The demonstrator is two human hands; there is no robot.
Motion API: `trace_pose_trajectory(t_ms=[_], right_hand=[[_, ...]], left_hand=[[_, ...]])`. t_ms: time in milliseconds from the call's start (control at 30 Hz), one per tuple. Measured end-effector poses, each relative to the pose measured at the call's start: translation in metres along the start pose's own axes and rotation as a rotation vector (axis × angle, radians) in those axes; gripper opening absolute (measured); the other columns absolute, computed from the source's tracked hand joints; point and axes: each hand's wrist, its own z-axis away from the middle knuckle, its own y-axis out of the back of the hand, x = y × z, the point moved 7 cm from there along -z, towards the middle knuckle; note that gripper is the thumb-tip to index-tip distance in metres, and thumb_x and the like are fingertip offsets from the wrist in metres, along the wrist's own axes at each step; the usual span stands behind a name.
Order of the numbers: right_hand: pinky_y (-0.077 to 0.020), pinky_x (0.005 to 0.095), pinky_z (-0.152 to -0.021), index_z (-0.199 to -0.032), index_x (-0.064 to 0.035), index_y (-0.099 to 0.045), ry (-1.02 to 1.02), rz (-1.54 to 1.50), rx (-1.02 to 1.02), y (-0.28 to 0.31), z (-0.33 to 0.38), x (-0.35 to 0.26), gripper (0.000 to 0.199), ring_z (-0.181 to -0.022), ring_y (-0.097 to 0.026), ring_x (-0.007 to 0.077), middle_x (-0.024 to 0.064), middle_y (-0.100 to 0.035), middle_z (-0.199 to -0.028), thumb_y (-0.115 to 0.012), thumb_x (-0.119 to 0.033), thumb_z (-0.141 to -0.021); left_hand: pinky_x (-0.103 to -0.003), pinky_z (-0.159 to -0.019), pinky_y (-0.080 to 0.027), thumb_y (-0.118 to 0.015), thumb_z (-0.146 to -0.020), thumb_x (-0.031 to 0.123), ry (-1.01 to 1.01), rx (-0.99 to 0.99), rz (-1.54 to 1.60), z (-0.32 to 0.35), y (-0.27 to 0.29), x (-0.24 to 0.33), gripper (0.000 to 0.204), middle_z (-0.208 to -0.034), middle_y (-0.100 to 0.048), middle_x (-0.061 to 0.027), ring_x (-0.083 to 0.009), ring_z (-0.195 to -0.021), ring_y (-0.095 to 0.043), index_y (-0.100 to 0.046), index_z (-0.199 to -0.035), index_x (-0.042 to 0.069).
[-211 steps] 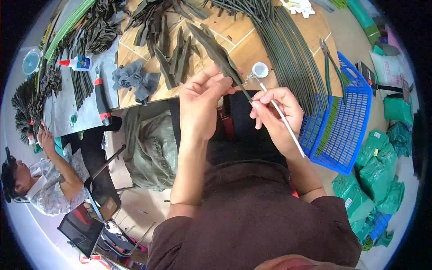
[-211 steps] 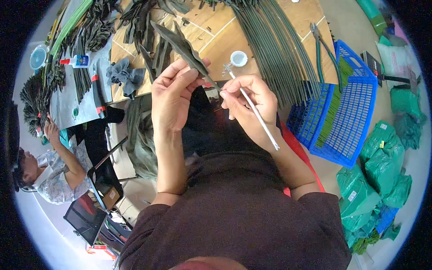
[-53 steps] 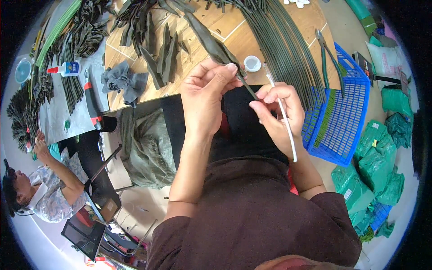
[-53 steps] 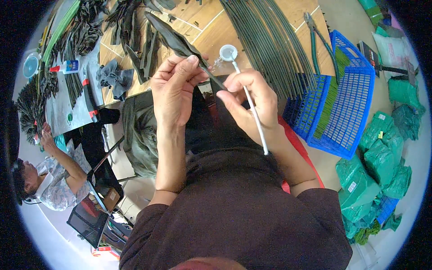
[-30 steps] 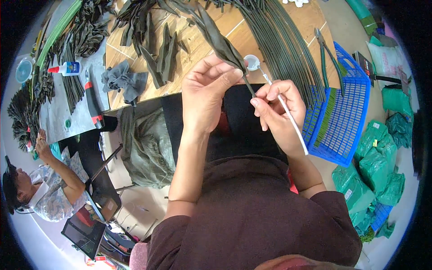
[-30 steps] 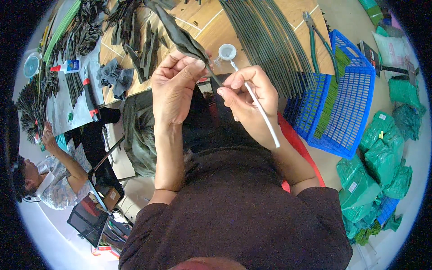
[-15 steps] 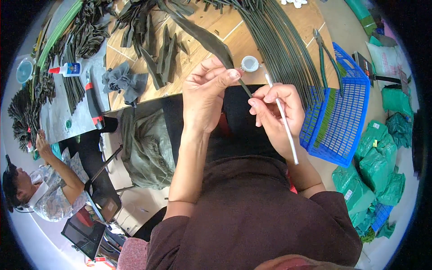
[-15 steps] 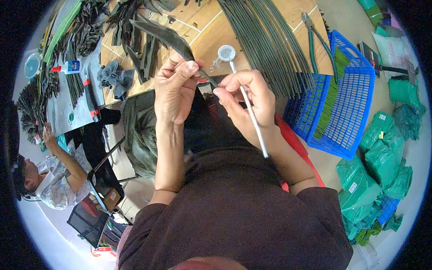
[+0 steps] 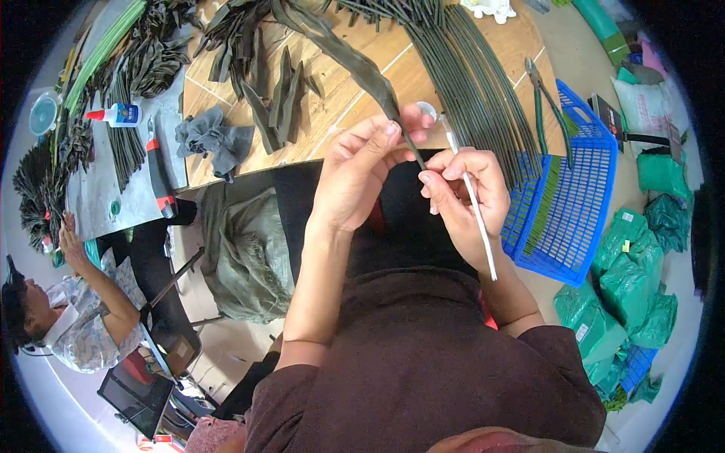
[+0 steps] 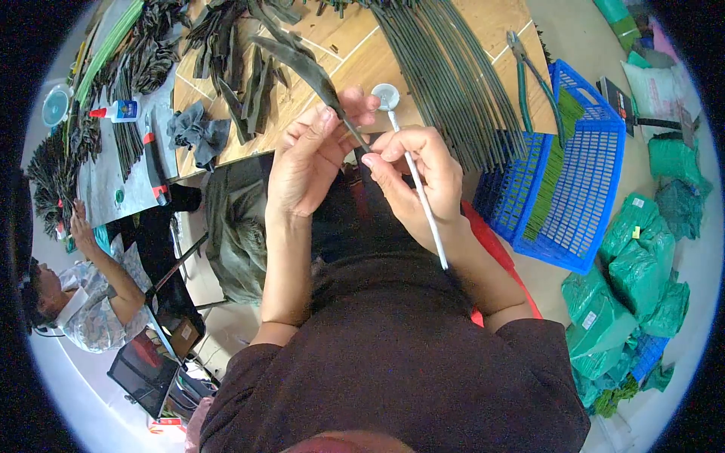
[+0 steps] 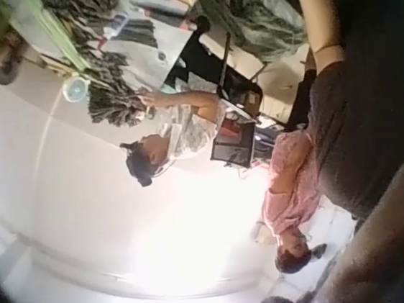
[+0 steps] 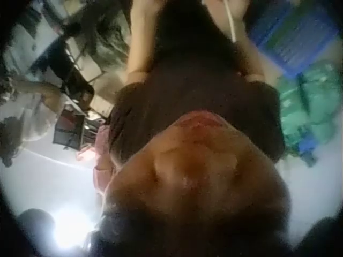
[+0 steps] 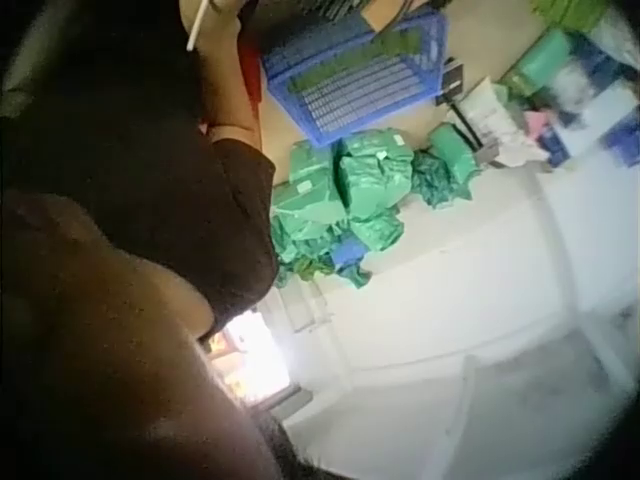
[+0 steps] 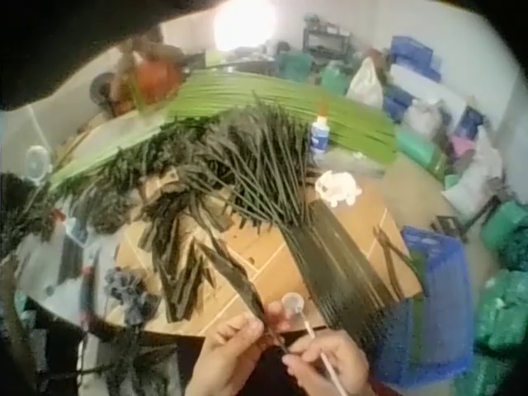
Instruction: The person assembles decorative plant stalks by applying glue to green stems with an applicator stick, then attaching artificial leaves to the glued stems by hand.
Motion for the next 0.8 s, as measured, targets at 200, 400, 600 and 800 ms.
trace_pose_trajectory(t_ms=[200, 400, 600, 800], right_hand=[[-0.0440, 0.0174, -0.056, -0.088, -0.0032, -0.045, -0.089, 0.038, -0.028, -0.007, -0.002, -0.005, 0.028, -0.066, -0.052, 0.0047, 0.0083, -0.058, -0.083, -0.066, 0.006, -0.073], [-0.0409, 0.0167, -0.053, -0.083, -0.0034, -0.046, 0.085, 0.236, -0.046, -0.025, -0.018, -0.038, 0.024, -0.063, -0.050, 0.0032, 0.0071, -0.058, -0.083, -0.065, 0.006, -0.073], [-0.0384, 0.0175, -0.050, -0.083, -0.0031, -0.046, 0.186, 0.334, 0.170, -0.017, -0.091, -0.077, 0.017, -0.059, -0.047, 0.0026, 0.0010, -0.054, -0.073, -0.061, 0.003, -0.077], [-0.0406, 0.0268, -0.054, -0.082, -0.0027, -0.046, 0.459, 0.730, 0.150, -0.028, -0.211, -0.078, 0.019, -0.057, -0.049, 0.0136, 0.0064, -0.050, -0.065, -0.064, -0.005, -0.076]], left_hand=[[-0.028, -0.080, -0.044, -0.060, -0.081, 0.007, -0.086, 0.093, 0.163, 0.002, 0.006, 0.019, 0.006, -0.096, -0.063, -0.0143, -0.0161, -0.087, -0.059, -0.062, -0.080, 0.002], [-0.033, -0.077, -0.047, -0.054, -0.087, 0.020, -0.145, 0.022, 0.172, 0.005, -0.003, 0.047, 0.021, -0.107, -0.058, -0.0201, -0.0226, -0.094, -0.058, -0.053, -0.097, 0.002], [-0.029, -0.075, -0.046, -0.056, -0.086, 0.017, -0.104, 0.166, -0.189, 0.021, 0.013, 0.069, 0.028, -0.105, -0.060, -0.0138, -0.0182, -0.093, -0.058, -0.049, -0.109, 0.002], [-0.025, -0.070, -0.045, -0.056, -0.085, 0.010, -0.079, 0.230, -0.185, 0.042, 0.029, 0.066, 0.019, -0.098, -0.063, -0.0123, -0.0154, -0.083, -0.059, -0.055, -0.102, 0.001]])
